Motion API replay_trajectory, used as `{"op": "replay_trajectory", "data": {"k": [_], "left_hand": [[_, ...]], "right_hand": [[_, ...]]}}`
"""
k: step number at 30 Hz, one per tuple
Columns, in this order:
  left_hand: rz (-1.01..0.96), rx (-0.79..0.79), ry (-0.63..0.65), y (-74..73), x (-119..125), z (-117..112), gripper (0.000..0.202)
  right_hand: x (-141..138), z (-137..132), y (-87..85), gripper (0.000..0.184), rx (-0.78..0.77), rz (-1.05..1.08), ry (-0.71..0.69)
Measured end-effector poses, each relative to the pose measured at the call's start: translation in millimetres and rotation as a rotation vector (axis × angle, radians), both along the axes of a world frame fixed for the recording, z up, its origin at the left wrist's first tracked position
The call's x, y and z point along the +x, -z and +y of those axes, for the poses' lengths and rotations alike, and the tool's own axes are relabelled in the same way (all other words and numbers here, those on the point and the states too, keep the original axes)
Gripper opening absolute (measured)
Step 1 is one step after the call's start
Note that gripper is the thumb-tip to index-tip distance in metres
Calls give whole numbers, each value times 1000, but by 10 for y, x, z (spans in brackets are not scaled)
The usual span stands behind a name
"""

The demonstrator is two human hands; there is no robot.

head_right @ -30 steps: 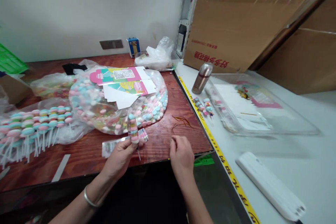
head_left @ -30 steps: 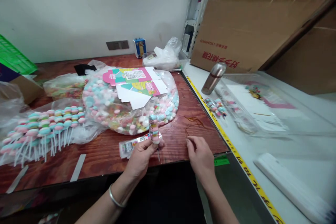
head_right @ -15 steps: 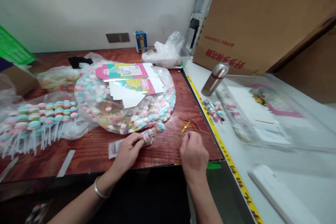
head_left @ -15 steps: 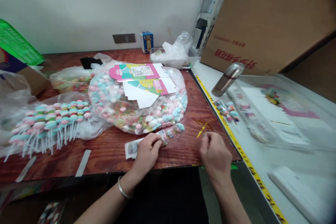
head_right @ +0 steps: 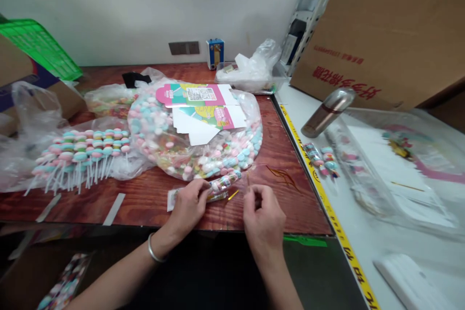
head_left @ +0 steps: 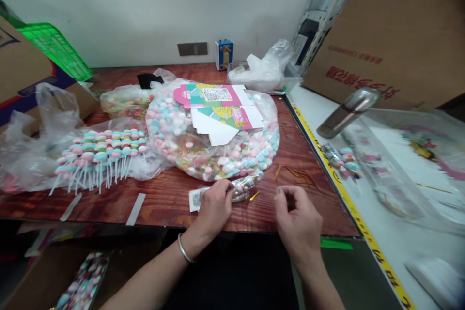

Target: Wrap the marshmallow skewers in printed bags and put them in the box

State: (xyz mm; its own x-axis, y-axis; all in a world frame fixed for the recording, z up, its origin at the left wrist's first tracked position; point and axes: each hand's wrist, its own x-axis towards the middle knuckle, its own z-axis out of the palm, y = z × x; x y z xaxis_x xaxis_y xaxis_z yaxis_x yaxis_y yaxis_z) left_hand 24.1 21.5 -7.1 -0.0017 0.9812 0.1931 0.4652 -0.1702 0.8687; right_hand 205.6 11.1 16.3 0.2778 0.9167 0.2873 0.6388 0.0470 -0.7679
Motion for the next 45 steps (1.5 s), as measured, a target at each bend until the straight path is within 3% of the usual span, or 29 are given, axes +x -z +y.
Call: {"op": "replay_trajectory", "data": {"k": [3,6,11,14,17,19,21,24,28,30,32,36,38,41,45], "left_hand": [[33,38,37,1,40,-23,18],[66,80,65,-4,69,-48,20],[113,157,68,-8,74,-81,24],[176,212,126,1,65,-85,35],[152,176,109,4,88,-80,27],[-40,43,53,-2,130,-71,17],[-364,-198,13,-11,187,-58,8],[-835,-538,30,-32,265,-36,18],[-1026,-617,66,-68,314,-24,30],[-979,-596,77,-71,320,-35,28],[-808,-491,88,-52,310,-57,21],[-148,-19,159,15,256,-106,16],[58,108,180,35,238,-121,21],[62,110,113,28,255,-132,20],[-146,4,52,-3,312,-138,16]], "right_hand": [[-223,-121,-66,23,-226,415,-253],[-369,-163,33,28,-372,647,-300],[-390,-134,238,34,-415,774,-291],[-389,-135,285,36,-420,777,-298],[-401,-141,295,35,-402,755,-290],[-406,-137,287,32,-367,718,-269],[-408,-128,276,28,-324,666,-241],[-405,-116,267,24,-279,588,-211],[-387,-125,251,27,-137,397,-130],[-369,-136,229,29,-119,330,-165],[-348,-147,210,24,-165,325,-220],[-328,-167,220,22,-175,296,-169],[-342,-178,240,22,-156,287,-153],[-384,-193,261,23,-145,352,-137],[-416,-200,265,27,-161,499,-116]]}}
